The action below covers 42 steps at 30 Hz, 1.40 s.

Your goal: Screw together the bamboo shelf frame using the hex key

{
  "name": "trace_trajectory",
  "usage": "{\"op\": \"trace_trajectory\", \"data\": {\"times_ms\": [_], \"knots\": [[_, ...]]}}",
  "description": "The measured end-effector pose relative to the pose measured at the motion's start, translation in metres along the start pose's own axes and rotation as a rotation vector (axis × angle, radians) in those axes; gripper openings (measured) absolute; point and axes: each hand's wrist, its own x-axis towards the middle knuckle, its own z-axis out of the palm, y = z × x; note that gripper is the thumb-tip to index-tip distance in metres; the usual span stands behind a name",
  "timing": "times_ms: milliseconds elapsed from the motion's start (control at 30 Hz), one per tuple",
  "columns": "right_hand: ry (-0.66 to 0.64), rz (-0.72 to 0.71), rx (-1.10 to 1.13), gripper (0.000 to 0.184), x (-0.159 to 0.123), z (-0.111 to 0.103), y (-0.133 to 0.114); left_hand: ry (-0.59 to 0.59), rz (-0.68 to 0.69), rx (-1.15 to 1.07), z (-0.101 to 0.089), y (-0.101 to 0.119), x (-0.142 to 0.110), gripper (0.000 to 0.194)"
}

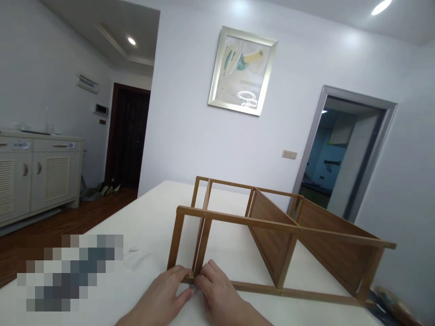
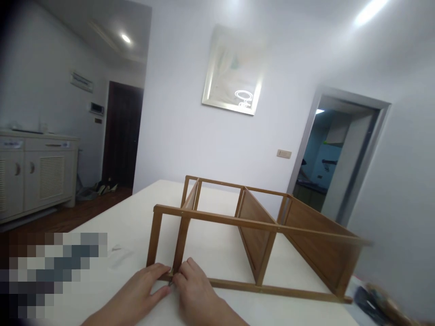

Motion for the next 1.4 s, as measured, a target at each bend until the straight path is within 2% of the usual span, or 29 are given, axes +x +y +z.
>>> {"op": "trace_trajectory", "data": {"times_ms": [133,200,300,400,467,533,600,667,800,900,1033,1100,1167,1267,1400], "knots": [[0.025,-0.033,-0.016,0.019,0.000,0.010,0.007,0.151,0.044,-0.089,-0.008,0.001,0.003,0.031],[0.026,-0.071,-0.045,0.015,0.000,0.017,0.011,0.266,0.098,-0.090,-0.015,0.008,0.005,0.032],[0.041,-0.095,-0.084,0.011,0.000,0.026,0.016,0.557,0.226,-0.051,-0.031,0.028,0.013,0.023],[0.086,-0.079,-0.054,0.013,0.001,0.035,0.019,0.877,0.462,0.023,-0.054,0.055,0.029,0.017],[0.136,-0.099,-0.038,0.013,0.001,0.036,0.018,0.989,0.558,0.101,-0.067,0.072,0.044,0.023],[0.198,-0.127,-0.028,0.015,0.003,0.027,0.016,1.043,0.564,0.179,-0.078,0.085,0.058,0.027],[0.275,-0.127,0.012,0.019,0.007,0.004,0.011,1.010,0.526,0.237,-0.085,0.092,0.070,0.026],[0.381,-0.108,0.075,0.024,0.017,-0.030,0.004,0.900,0.470,0.262,-0.091,0.095,0.078,0.023],[0.613,-0.073,0.128,0.027,0.052,-0.102,-0.006,0.578,0.277,0.166,-0.116,0.099,0.081,0.036],[0.652,-0.064,0.101,0.022,0.085,-0.132,-0.003,0.319,0.204,0.078,-0.140,0.103,0.083,0.038],[0.620,-0.046,0.131,0.021,0.112,-0.142,0.006,0.063,0.239,-0.019,-0.160,0.100,0.089,0.027],[0.592,-0.055,0.157,0.022,0.114,-0.143,0.010,-0.065,0.275,-0.087,-0.166,0.095,0.091,0.023],[0.547,-0.061,0.177,0.022,0.113,-0.144,0.013,-0.143,0.307,-0.116,-0.169,0.090,0.092,0.026],[0.511,-0.063,0.181,0.021,0.110,-0.146,0.015,-0.137,0.306,-0.096,-0.171,0.089,0.091,0.028],[0.486,-0.070,0.193,0.020,0.108,-0.147,0.014,-0.063,0.275,0.009,-0.168,0.096,0.084,0.028]]}}
